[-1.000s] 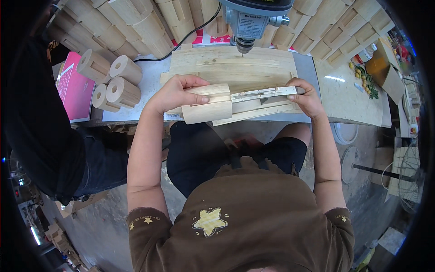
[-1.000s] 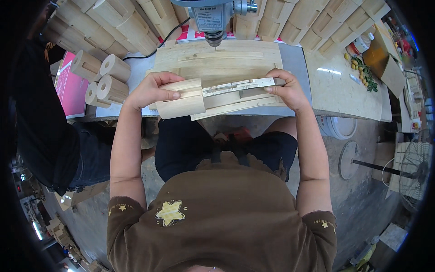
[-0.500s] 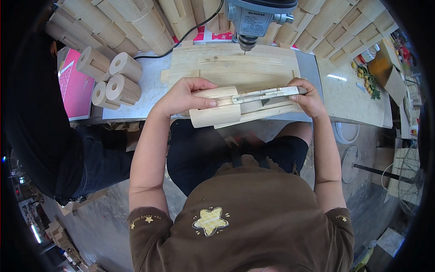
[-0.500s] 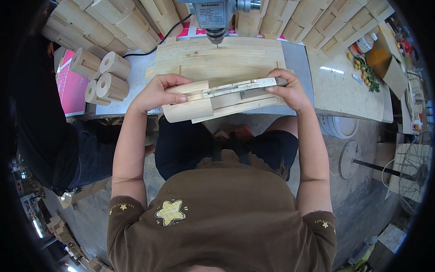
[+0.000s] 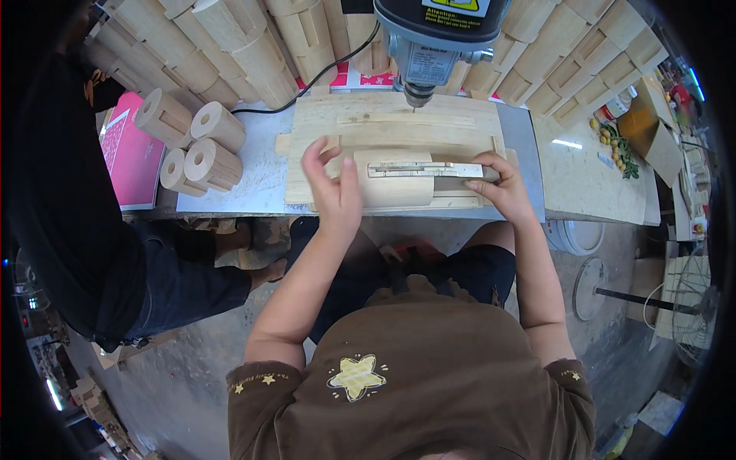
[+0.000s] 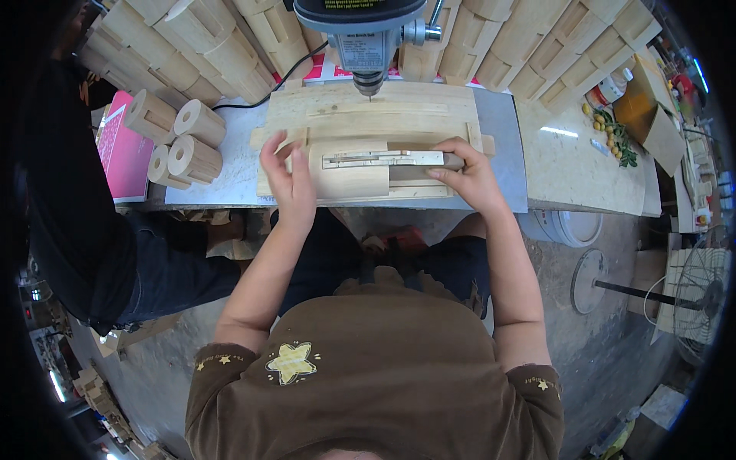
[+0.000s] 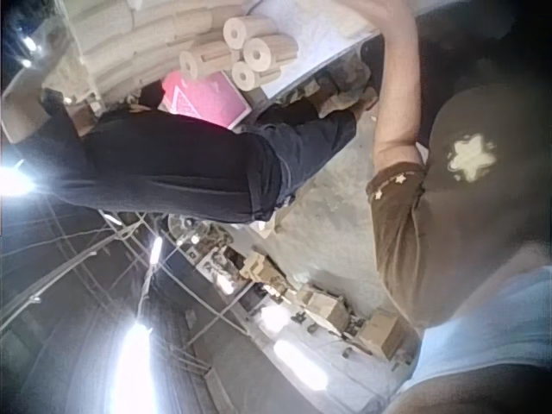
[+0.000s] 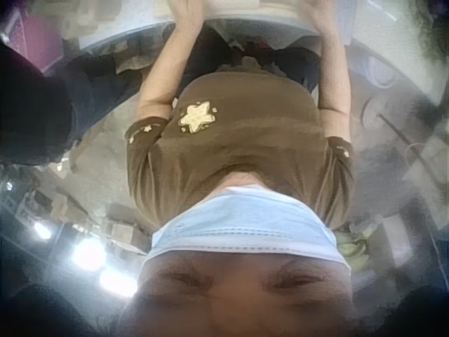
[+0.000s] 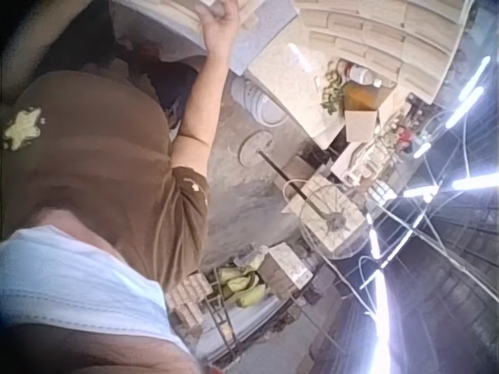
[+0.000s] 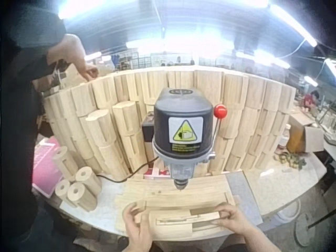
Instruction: Routing a groove into the side of cylindrical wooden parts using a fixed router machine.
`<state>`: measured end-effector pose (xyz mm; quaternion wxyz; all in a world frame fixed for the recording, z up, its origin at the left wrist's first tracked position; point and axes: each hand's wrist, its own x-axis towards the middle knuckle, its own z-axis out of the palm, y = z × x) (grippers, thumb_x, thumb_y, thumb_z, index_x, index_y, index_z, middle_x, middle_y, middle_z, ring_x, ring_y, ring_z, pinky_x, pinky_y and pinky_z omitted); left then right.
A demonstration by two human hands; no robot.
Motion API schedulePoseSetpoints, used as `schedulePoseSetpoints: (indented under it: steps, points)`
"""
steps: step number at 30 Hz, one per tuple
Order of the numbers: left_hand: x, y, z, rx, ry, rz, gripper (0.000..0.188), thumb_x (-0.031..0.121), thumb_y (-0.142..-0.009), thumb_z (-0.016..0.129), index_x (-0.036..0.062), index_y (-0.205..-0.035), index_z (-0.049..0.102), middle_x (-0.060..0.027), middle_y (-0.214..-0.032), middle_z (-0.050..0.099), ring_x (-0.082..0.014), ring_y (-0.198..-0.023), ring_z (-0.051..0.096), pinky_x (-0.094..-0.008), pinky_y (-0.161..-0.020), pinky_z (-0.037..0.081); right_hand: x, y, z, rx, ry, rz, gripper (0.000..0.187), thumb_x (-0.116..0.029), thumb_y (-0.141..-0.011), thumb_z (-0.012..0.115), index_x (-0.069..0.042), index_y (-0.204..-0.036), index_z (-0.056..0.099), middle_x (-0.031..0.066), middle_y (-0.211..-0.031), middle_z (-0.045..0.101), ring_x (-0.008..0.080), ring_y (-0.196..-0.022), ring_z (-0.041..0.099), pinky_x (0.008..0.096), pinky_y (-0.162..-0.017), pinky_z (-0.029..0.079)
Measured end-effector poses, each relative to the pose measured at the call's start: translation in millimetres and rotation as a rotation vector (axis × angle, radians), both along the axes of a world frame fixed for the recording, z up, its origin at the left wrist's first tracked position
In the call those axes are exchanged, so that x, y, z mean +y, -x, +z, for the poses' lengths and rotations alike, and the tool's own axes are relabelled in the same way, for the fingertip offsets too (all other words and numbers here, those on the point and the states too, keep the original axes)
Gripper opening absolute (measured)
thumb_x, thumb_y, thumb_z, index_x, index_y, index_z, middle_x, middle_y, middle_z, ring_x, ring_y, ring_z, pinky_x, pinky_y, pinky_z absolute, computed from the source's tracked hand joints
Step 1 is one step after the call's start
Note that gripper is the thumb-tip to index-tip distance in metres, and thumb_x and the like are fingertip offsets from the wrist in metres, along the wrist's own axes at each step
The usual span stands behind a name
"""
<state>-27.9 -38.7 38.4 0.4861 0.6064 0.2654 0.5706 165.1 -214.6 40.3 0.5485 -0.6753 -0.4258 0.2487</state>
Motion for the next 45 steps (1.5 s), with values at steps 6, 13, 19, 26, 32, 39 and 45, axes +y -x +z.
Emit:
schedulePoseSetpoints:
  steps: [6,13,19,26,32,39,45]
  points:
    - [-7.3,50.0,-23.8,0.519,-0.386,-0.197,0.05,0.02,-0.062,0.076,0.0027,-0.104,0.057,-0.0128,-0.109,0.055,-0.0308,-0.101,0.05,-0.0393,-0.086,0.038,-12.5,-1.0,2.7,-0.539,0.06,-0.16,0.034,-0.01,-0.066,0.076,-0.004,-0.096,0.061,0.0044,-0.087,0.059,0.0175,-0.082,0.051,0.0295,-0.075,0.042]
    - [10.9,12.9,-22.9,0.833,-0.484,-0.18,0.074,0.029,-0.057,0.078,0.0051,-0.121,0.051,-0.0105,-0.103,0.056,-0.0277,-0.102,0.047,-0.0398,-0.092,0.028,10.0,-35.9,-15.4,-0.264,0.044,-0.321,0.035,-0.001,-0.066,0.074,-0.002,-0.099,0.061,0.0005,-0.076,0.049,0.0082,-0.058,0.039,0.0221,-0.053,0.036]
    - [45.4,-9.8,-47.2,0.822,-0.504,-0.037,0.071,0.031,-0.057,0.078,0.0097,-0.12,0.053,-0.0057,-0.093,0.054,-0.0256,-0.096,0.047,-0.0409,-0.087,0.028,38.4,-59.1,-38.5,-0.188,0.0,-0.334,0.035,-0.002,-0.069,0.073,-0.002,-0.102,0.061,-0.0025,-0.075,0.048,0.0064,-0.057,0.036,0.0202,-0.052,0.035]
    - [63.8,-1.9,-40.0,0.806,-0.507,-0.165,0.058,0.028,-0.062,0.076,0.015,-0.116,0.059,-0.0006,-0.082,0.055,-0.0225,-0.09,0.047,-0.0362,-0.082,0.032,40.0,-48.9,10.9,-0.171,0.151,-0.149,0.038,-0.012,-0.075,0.071,-0.001,-0.11,0.058,0.0052,-0.086,0.058,0.0111,-0.066,0.048,0.0251,-0.062,0.044]
    - [65.1,-4.8,-38.4,0.818,-0.486,-0.222,0.056,0.028,-0.063,0.075,0.015,-0.115,0.059,-0.0013,-0.08,0.054,-0.0217,-0.086,0.05,-0.0355,-0.079,0.035,74.1,-74.8,146.5,-0.443,-0.234,-0.254,0.028,-0.021,-0.089,0.054,-0.001,-0.107,0.057,0.0083,-0.094,0.061,0.0139,-0.073,0.053,0.0284,-0.065,0.044]
    - [66.2,-4.5,-42.3,0.82,-0.438,-0.24,0.055,0.028,-0.063,0.075,0.0148,-0.114,0.059,-0.0016,-0.079,0.053,-0.0215,-0.084,0.052,-0.0358,-0.079,0.035,134.5,-48.7,203.3,-0.61,-0.335,-0.319,0.035,-0.026,-0.09,0.049,0.005,-0.075,0.059,0.0056,-0.068,0.061,0.0145,-0.065,0.054,0.0314,-0.06,0.043]
    - [67.8,-3.7,-43.2,0.784,-0.456,-0.225,0.054,0.027,-0.062,0.076,0.0132,-0.112,0.06,-0.0018,-0.076,0.053,-0.022,-0.08,0.053,-0.0357,-0.074,0.037,76.0,8.1,187.9,-1.076,-0.147,-0.494,0.023,-0.019,-0.088,0.051,-0.001,-0.074,0.054,0.0173,-0.063,0.048,0.029,-0.056,0.049,0.0334,-0.053,0.039]
